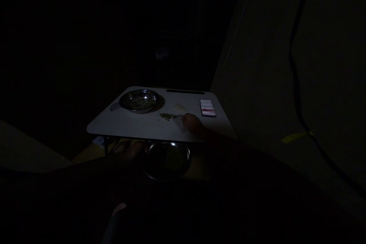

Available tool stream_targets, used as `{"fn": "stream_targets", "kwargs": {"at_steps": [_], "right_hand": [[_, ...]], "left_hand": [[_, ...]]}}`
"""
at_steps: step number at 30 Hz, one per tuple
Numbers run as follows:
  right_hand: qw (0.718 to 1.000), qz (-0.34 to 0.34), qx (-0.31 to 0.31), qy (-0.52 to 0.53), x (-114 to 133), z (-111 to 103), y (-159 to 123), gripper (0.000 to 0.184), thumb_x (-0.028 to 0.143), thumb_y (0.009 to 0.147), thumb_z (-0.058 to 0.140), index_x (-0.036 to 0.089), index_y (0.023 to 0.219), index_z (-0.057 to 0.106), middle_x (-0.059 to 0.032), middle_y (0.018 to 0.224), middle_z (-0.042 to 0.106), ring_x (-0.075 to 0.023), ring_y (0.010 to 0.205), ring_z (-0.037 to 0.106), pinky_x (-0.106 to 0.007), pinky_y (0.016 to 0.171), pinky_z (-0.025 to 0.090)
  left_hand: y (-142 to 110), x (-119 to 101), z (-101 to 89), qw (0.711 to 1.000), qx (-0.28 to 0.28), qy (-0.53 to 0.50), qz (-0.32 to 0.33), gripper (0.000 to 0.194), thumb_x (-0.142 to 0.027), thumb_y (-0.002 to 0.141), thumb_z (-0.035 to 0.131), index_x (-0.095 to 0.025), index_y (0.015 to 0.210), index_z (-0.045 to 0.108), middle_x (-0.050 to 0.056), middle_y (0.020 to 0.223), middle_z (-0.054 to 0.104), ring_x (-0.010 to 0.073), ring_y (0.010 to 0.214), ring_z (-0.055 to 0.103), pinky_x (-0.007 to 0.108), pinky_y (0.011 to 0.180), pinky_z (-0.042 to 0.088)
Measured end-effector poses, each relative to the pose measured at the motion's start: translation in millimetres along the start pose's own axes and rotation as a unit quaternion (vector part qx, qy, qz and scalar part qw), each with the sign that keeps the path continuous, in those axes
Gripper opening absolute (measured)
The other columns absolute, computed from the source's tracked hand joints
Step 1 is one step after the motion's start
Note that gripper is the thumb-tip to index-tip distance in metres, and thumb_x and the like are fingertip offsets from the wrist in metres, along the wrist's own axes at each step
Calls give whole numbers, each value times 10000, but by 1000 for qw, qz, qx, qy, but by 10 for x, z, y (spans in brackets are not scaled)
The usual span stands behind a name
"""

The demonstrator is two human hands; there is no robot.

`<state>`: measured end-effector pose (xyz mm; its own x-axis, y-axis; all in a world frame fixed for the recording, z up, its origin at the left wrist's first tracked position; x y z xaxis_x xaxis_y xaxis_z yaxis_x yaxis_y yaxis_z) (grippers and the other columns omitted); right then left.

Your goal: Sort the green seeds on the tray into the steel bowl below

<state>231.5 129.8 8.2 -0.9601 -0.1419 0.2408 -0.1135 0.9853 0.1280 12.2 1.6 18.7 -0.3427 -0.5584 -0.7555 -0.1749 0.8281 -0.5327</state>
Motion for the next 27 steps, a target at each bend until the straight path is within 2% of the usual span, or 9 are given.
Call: {"fn": "stream_targets", "kwargs": {"at_steps": [2, 3, 5, 7, 11, 15, 21, 25, 27], "right_hand": [[1000, 1, -6, -3, 5, -21, -16, 264, 263, 772, 304, 126, 802, 529, -82, 806, 572, -130, 736, 506, -195, 598, 328], [1000, -2, -7, -1, 11, -29, -25, 263, 263, 772, 304, 127, 804, 527, -81, 806, 571, -129, 735, 505, -194, 596, 327], [1000, -16, -6, 12, 28, -40, -42, 259, 264, 773, 304, 134, 808, 524, -72, 799, 571, -121, 725, 504, -189, 591, 325], [999, -32, -5, 26, 45, -45, -52, 254, 263, 775, 302, 140, 815, 520, -62, 795, 570, -112, 720, 502, -184, 592, 322], [999, -32, 6, 25, 46, -29, -41, 254, 270, 778, 307, 136, 821, 519, -62, 806, 568, -110, 733, 501, -180, 601, 320], [999, -28, 8, 14, 53, -26, -25, 255, 274, 781, 307, 136, 818, 518, -68, 822, 569, -117, 757, 503, -185, 621, 323], [1000, -5, 2, -4, 42, -52, -21, 259, 265, 777, 305, 132, 818, 523, -86, 829, 574, -140, 770, 511, -200, 624, 330], [1000, 9, 3, -9, 28, -61, -14, 256, 262, 776, 309, 132, 830, 522, -91, 840, 575, -141, 783, 511, -199, 637, 331], [1000, 4, 4, -7, 33, -61, -11, 259, 263, 778, 304, 134, 835, 521, -87, 845, 575, -136, 783, 510, -196, 640, 330]], "left_hand": [[43, 35, 38, 999, 40, -21, 4, 216, -226, 582, 421, -187, 371, 445, 12, 349, 412, 146, 393, 455, 240, 342, 339], [37, 35, 26, 999, 33, -24, 6, 198, -231, 581, 425, -189, 389, 456, 13, 366, 428, 152, 418, 471, 241, 350, 345], [-31, 2, -60, 999, -37, -8, 2, 151, -259, 557, 470, -199, 419, 467, 16, 396, 460, 178, 470, 500, 249, 347, 350], [-145, -19, -131, 994, -90, 33, -58, 173, -267, 512, 526, -205, 384, 427, 23, 396, 466, 199, 489, 507, 255, 326, 341], [-283, -143, -137, 994, -80, 28, -66, 210, -240, 506, 542, -197, 345, 414, 16, 379, 455, 180, 487, 505, 230, 317, 338], [-253, -121, -124, 994, -76, 20, -75, 197, -237, 517, 529, -196, 353, 427, 13, 365, 444, 175, 482, 498, 231, 326, 346], [-196, -83, -25, 1000, -23, -16, -7, 189, -221, 546, 482, -186, 364, 438, 19, 378, 455, 170, 456, 501, 242, 348, 360], [-333, -140, -138, 991, -127, 32, 19, 115, -235, 510, 517, -180, 414, 492, 33, 445, 502, 188, 500, 520, 244, 345, 357], [-363, -163, -163, 989, -138, 48, 1, 109, -233, 504, 526, -182, 412, 499, 32, 448, 504, 193, 510, 522, 244, 336, 354]]}}
Point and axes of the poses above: each hand's wrist, its own y-axis towards the middle knuckle, its own z-axis out of the palm, x = y × z, the point moved 5 cm from there along y, towards the middle knuckle
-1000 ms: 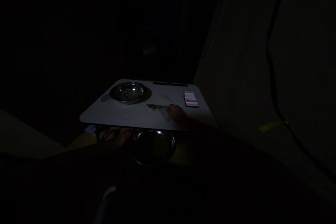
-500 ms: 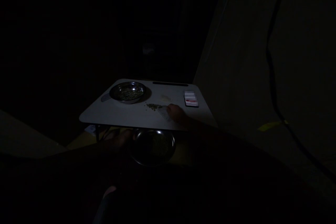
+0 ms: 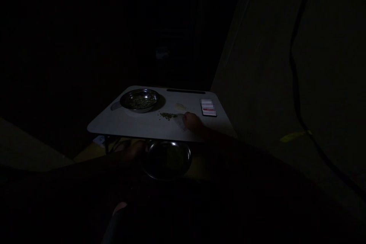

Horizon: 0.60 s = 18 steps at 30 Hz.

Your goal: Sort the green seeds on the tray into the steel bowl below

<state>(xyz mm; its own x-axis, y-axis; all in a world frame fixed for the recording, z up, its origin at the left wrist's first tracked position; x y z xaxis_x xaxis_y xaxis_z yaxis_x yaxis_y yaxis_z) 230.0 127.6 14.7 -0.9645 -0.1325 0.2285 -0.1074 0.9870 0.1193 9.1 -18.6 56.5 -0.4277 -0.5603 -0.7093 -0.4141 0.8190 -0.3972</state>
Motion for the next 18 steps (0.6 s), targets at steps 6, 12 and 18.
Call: {"fn": "stream_targets", "kwargs": {"at_steps": [6, 12, 18], "right_hand": [[1000, -12, -2, 14, 15, 6, -1, 262, 267, 780, 298, 135, 843, 516, -79, 840, 576, -127, 776, 513, -189, 631, 333], [1000, 5, -2, 9, 17, -9, 14, 263, 260, 781, 298, 127, 849, 516, -86, 844, 576, -132, 777, 518, -188, 620, 338], [1000, -1, -2, -9, -2, 5, 72, 278, 265, 781, 288, 120, 843, 517, -99, 837, 580, -144, 765, 525, -198, 605, 343]], "left_hand": [[35, -19, 47, 995, 67, -17, -77, 206, -226, 522, 531, -197, 341, 438, 23, 382, 462, 193, 513, 516, 240, 324, 359], [-27, -17, -11, 997, 15, 3, -72, 192, -205, 490, 556, -196, 350, 425, 35, 403, 485, 207, 537, 523, 243, 331, 348], [37, 15, 18, 1000, 0, 3, 2, 150, -240, 521, 526, -200, 394, 456, 36, 421, 498, 196, 508, 519, 250, 346, 357]]}}
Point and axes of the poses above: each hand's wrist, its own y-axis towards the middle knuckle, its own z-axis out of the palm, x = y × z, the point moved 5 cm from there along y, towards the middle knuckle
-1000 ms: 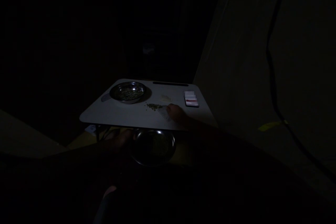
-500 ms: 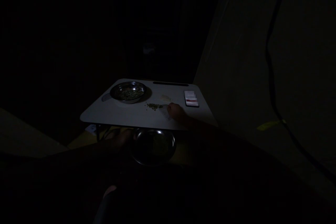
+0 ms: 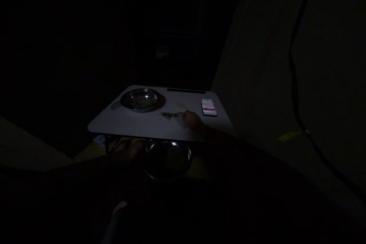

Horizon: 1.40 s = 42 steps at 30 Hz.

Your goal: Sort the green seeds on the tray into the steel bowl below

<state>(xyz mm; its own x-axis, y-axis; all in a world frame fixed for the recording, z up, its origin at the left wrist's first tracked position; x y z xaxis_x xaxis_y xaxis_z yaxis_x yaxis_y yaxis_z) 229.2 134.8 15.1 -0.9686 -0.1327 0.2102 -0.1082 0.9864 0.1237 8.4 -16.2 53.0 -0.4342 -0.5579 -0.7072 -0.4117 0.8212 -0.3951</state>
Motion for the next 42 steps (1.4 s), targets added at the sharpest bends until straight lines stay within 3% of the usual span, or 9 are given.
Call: {"fn": "stream_targets", "kwargs": {"at_steps": [5, 12, 14, 16, 29, 36, 42], "right_hand": [[1000, -18, 4, -4, 24, -5, 43, 261, 239, 776, 299, 113, 846, 516, -100, 854, 578, -138, 782, 521, -191, 621, 338], [1000, -24, 10, 12, 44, -22, 53, 267, 250, 778, 304, 117, 876, 514, -94, 862, 578, -139, 779, 523, -193, 615, 345], [1000, -24, 10, 14, 33, -16, 51, 266, 254, 777, 307, 122, 870, 519, -91, 859, 578, -140, 779, 523, -193, 617, 346], [999, -31, 11, 13, 30, -10, 48, 262, 253, 777, 310, 125, 862, 522, -89, 865, 577, -142, 791, 519, -194, 628, 346], [998, -59, 15, -5, 16, -20, -26, 270, 259, 779, 298, 134, 874, 518, -74, 857, 572, -130, 771, 510, -188, 627, 340], [997, -75, 20, 7, 2, -17, -34, 266, 266, 779, 308, 141, 868, 525, -66, 881, 567, -120, 789, 500, -180, 642, 332], [997, -77, 23, 6, 13, -12, -30, 270, 268, 781, 303, 141, 874, 522, -66, 862, 570, -123, 767, 507, -185, 629, 335]], "left_hand": [[171, 62, 128, 995, 95, -21, -27, 196, -222, 537, 504, -198, 360, 422, 27, 368, 454, 182, 456, 502, 248, 340, 355], [205, 116, 215, 986, 153, -70, -16, 215, -219, 545, 484, -189, 339, 435, 24, 371, 453, 163, 433, 483, 248, 349, 357], [131, 63, 121, 993, 103, -52, -12, 207, -233, 532, 510, -194, 346, 429, 31, 381, 468, 176, 462, 497, 245, 341, 348], [51, 44, 24, 997, 50, -12, -59, 183, -222, 508, 537, -190, 359, 436, 30, 386, 466, 181, 489, 504, 237, 339, 348], [28, 7, 29, 995, 67, -10, -75, 217, -200, 520, 520, -182, 321, 437, 9, 362, 453, 138, 396, 457, 217, 286, 326], [75, 16, 62, 998, 60, 1, -31, 164, -217, 525, 512, -180, 368, 479, 27, 408, 493, 168, 462, 502, 231, 323, 345], [-94, -54, -31, 1000, -8, 10, -4, 152, -225, 515, 510, -187, 372, 470, 28, 445, 495, 176, 513, 514, 222, 317, 324]]}}
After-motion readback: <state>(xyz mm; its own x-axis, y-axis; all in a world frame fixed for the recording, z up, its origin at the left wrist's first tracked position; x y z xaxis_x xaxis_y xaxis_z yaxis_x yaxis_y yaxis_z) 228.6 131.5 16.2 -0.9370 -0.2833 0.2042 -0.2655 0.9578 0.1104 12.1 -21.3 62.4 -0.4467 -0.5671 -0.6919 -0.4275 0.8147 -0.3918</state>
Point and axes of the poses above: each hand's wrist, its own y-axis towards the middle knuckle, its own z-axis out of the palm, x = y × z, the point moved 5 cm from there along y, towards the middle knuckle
